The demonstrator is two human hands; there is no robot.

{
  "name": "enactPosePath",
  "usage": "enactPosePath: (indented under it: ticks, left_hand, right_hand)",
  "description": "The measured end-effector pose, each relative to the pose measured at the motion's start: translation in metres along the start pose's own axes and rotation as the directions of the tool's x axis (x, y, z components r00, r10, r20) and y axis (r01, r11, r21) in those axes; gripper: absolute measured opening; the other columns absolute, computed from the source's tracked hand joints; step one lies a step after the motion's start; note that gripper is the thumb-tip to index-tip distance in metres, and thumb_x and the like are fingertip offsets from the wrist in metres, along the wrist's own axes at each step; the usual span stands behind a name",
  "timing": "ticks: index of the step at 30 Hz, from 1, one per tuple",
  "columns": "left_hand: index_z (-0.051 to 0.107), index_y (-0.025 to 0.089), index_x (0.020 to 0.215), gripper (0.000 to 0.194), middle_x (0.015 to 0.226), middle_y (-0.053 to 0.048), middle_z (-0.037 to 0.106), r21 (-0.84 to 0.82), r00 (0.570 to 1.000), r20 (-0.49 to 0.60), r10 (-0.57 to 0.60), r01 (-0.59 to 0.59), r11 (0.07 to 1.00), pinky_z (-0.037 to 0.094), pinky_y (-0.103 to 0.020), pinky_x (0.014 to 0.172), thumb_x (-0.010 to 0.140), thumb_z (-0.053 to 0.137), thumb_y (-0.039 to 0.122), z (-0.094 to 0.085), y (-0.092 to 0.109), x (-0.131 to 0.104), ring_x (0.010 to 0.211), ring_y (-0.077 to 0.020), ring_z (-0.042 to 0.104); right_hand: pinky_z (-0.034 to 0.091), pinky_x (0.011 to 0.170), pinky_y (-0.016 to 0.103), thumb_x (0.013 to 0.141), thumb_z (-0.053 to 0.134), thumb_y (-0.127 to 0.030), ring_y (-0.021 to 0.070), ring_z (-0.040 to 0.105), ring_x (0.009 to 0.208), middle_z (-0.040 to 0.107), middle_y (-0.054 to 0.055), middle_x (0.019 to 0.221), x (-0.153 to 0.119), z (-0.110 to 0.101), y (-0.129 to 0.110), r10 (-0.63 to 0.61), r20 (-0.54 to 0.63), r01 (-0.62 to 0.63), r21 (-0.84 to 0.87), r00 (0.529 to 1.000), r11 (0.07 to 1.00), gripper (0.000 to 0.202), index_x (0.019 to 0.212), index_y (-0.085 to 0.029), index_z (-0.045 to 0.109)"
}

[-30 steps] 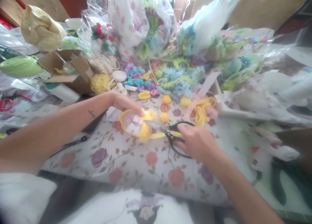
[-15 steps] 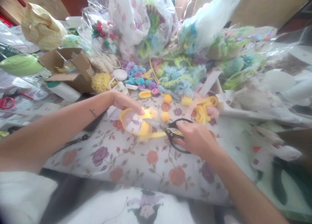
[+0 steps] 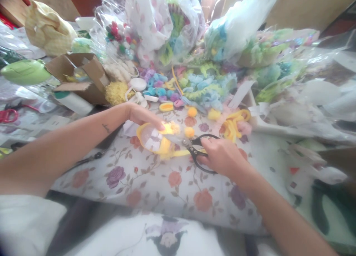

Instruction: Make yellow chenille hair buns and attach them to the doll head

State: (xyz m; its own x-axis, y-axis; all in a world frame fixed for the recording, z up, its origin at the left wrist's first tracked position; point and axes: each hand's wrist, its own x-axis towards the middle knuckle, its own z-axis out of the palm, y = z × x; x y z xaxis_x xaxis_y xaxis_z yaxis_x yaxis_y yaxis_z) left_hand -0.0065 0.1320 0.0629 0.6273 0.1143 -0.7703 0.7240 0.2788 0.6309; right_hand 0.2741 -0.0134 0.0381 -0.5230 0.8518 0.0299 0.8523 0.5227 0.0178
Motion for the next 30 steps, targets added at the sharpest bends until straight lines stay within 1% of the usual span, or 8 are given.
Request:
enactPosePath:
  ticks: [5, 8, 13, 16, 20, 24, 27, 30]
  left_hand:
    - [0.061, 0.015, 0.12, 0.055, 0.099, -0.004, 0.069, -0.019, 1.0, 0.011, 0.017, -0.017, 1.0, 0.043, -0.032, 0.094, 0.073, 0.066, 0.043, 0.0013, 0.0006, 0.0001, 0.12, -0.0265, 0.053]
    - [0.06, 0.016, 0.12, 0.052, 0.099, -0.003, 0.07, -0.026, 0.999, 0.03, 0.029, -0.028, 0.999, 0.042, -0.032, 0.096, 0.074, 0.066, 0.041, 0.0008, -0.0001, 0.0003, 0.121, -0.0254, 0.054]
    - [0.059, 0.014, 0.121, 0.051, 0.102, -0.005, 0.071, -0.041, 0.998, 0.037, 0.053, -0.052, 0.998, 0.041, -0.032, 0.098, 0.077, 0.064, 0.038, 0.0004, -0.0015, -0.0005, 0.121, -0.0247, 0.054]
    - [0.06, 0.013, 0.121, 0.051, 0.103, -0.005, 0.07, -0.034, 0.998, 0.039, 0.049, -0.047, 0.998, 0.043, -0.03, 0.095, 0.076, 0.066, 0.039, 0.0007, -0.0015, -0.0002, 0.121, -0.0254, 0.054]
    - [0.061, 0.014, 0.12, 0.054, 0.103, -0.006, 0.071, -0.047, 0.998, 0.042, 0.048, -0.046, 0.998, 0.044, -0.032, 0.095, 0.074, 0.069, 0.041, 0.0007, -0.002, 0.0018, 0.12, -0.0265, 0.055]
    - [0.065, 0.014, 0.117, 0.05, 0.103, -0.009, 0.073, -0.104, 0.999, 0.007, 0.047, -0.046, 0.994, 0.045, -0.033, 0.096, 0.072, 0.072, 0.035, 0.0025, -0.0018, 0.0019, 0.118, -0.0267, 0.058]
    - [0.067, 0.012, 0.115, 0.05, 0.101, -0.01, 0.073, -0.141, 0.999, -0.032, 0.042, -0.046, 0.989, 0.045, -0.035, 0.095, 0.069, 0.074, 0.028, 0.0055, -0.0005, 0.0004, 0.118, -0.0281, 0.058]
    - [0.066, 0.01, 0.116, 0.049, 0.099, -0.009, 0.073, -0.172, 0.998, -0.054, 0.031, -0.04, 0.984, 0.045, -0.035, 0.093, 0.069, 0.074, 0.024, 0.0077, 0.0005, -0.0005, 0.116, -0.0281, 0.059]
  right_hand:
    - [0.018, 0.05, 0.028, 0.078, 0.053, -0.031, 0.0164, 0.048, 0.05, 0.055, 0.003, 0.057, 0.0016, 0.0035, 0.0008, 0.006, -0.02, -0.006, -0.013, 1.0, 1.0, 0.016, 0.069, -0.02, 0.045]
    - [0.018, 0.05, 0.028, 0.077, 0.052, -0.03, 0.0166, 0.049, 0.052, 0.056, 0.003, 0.059, 0.0027, 0.0058, 0.001, -0.003, -0.015, 0.003, -0.015, 1.0, 1.0, 0.014, 0.069, -0.02, 0.046]
    - [0.019, 0.05, 0.028, 0.078, 0.052, -0.032, 0.0177, 0.05, 0.053, 0.057, 0.005, 0.06, 0.0033, 0.0074, 0.0006, -0.009, -0.048, 0.006, -0.046, 0.999, 0.999, 0.015, 0.07, -0.02, 0.048]
    - [0.019, 0.05, 0.029, 0.079, 0.052, -0.031, 0.0182, 0.05, 0.052, 0.057, 0.005, 0.06, 0.003, 0.0074, 0.0007, -0.021, -0.041, 0.018, -0.072, 0.999, 0.997, 0.015, 0.07, -0.019, 0.049]
    - [0.018, 0.05, 0.029, 0.079, 0.053, -0.032, 0.0186, 0.051, 0.051, 0.058, 0.006, 0.06, 0.0031, 0.0082, 0.0007, -0.022, -0.05, 0.015, -0.12, 0.999, 0.993, 0.017, 0.069, -0.018, 0.051]
    - [0.017, 0.049, 0.028, 0.078, 0.053, -0.034, 0.0178, 0.05, 0.049, 0.057, 0.006, 0.056, 0.004, 0.0086, 0.0002, -0.029, -0.076, 0.018, -0.151, 0.997, 0.988, 0.02, 0.067, -0.017, 0.052]
    - [0.016, 0.048, 0.027, 0.076, 0.055, -0.034, 0.0171, 0.05, 0.048, 0.057, 0.006, 0.055, 0.0046, 0.0074, -0.0006, -0.033, -0.059, 0.023, -0.17, 0.998, 0.985, 0.02, 0.065, -0.016, 0.054]
    - [0.017, 0.048, 0.027, 0.074, 0.057, -0.033, 0.0176, 0.052, 0.049, 0.059, 0.007, 0.055, 0.005, 0.0056, -0.0012, -0.029, -0.038, 0.021, -0.182, 0.999, 0.983, 0.02, 0.066, -0.015, 0.055]
